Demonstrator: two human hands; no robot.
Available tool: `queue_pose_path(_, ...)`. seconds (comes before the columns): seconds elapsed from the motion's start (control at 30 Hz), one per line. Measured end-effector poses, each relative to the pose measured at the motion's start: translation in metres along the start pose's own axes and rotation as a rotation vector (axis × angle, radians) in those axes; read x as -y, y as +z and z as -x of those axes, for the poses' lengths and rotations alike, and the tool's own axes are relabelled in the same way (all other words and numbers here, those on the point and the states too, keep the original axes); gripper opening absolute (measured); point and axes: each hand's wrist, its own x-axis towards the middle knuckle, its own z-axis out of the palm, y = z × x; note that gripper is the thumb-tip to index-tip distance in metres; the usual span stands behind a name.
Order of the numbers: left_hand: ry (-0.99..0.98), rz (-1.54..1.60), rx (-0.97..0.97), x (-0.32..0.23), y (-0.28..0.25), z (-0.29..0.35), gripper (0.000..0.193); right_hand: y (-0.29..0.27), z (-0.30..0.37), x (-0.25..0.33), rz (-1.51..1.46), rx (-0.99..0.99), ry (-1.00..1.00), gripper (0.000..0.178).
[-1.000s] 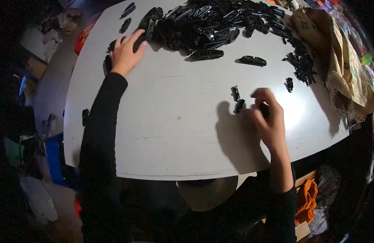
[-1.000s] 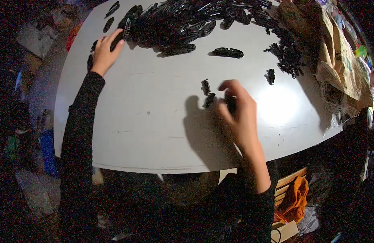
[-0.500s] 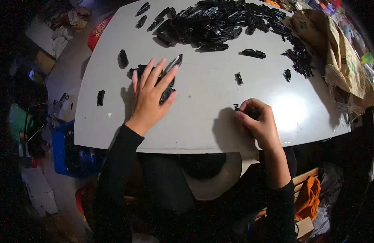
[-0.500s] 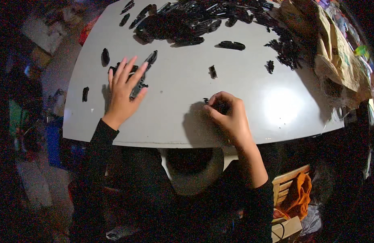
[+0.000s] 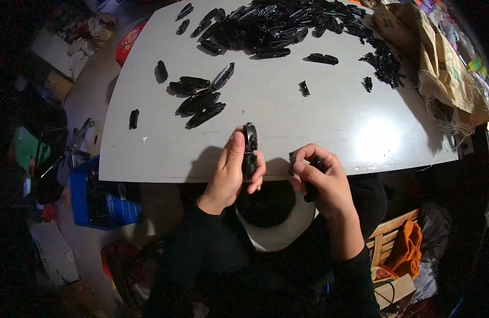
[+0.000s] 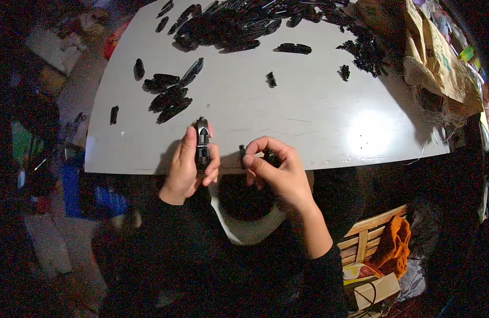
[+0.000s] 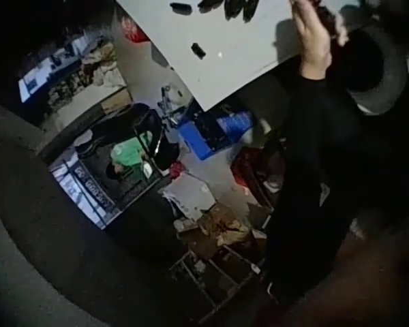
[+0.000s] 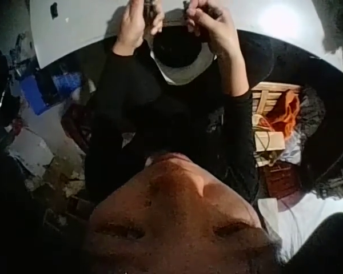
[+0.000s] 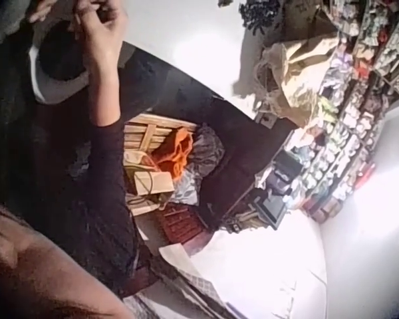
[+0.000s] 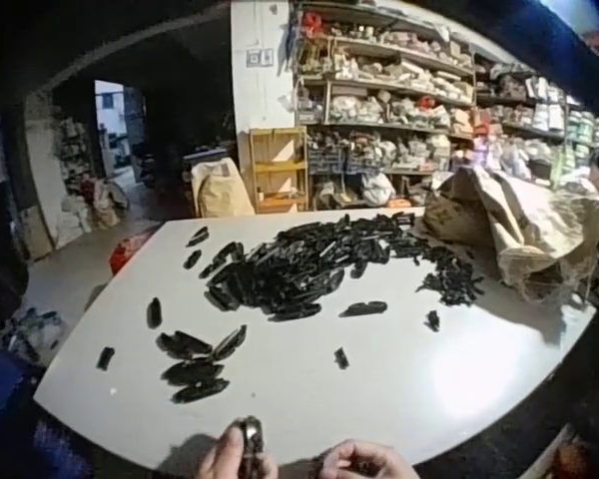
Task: Assembling small black mechanical components on a workbench.
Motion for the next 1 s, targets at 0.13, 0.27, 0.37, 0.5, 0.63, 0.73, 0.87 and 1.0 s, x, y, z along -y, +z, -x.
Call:
queue_pose_path(0.13,-0.030,0.011,-0.063,-0.003,0.009,0.008,0.045,0.018,0.008,-0.001,0.062,0.027,-0.001,0.012)
queue_pose_path(0.27,0.058,-0.174,-0.126,0.007,0.016,0.006,0.044,0.031,0.008,-0.004,0.124,0.021,-0.005,0.012)
queue_pose_path(0.37,0.164,-0.282,-0.167,0.010,0.016,0.004,0.041,0.031,0.007,-0.002,0.162,-0.033,-0.009,0.010)
queue_pose_path(0.5,0.278,-0.453,-0.140,0.014,0.007,0.002,0.038,0.029,0.006,-0.001,0.293,0.056,-0.109,0.007)
queue_pose_path(0.63,0.271,-0.544,0.018,0.016,0.012,0.003,0.043,0.021,0.003,-0.001,0.513,0.000,-0.261,0.011)
queue_pose_path(0.73,0.315,-0.547,0.206,0.011,0.010,0.008,0.055,0.021,0.005,0.002,0.531,-0.025,-0.258,0.017)
queue_pose_path(0.87,0.447,-0.709,0.144,0.012,0.007,0.013,0.055,0.022,0.003,0.000,0.405,-0.075,-0.219,0.029)
queue_pose_path(1.0,0.127,-0.471,0.184,0.005,0.015,0.018,0.056,0.015,0.000,-0.009,0.248,-0.075,-0.146,0.027)
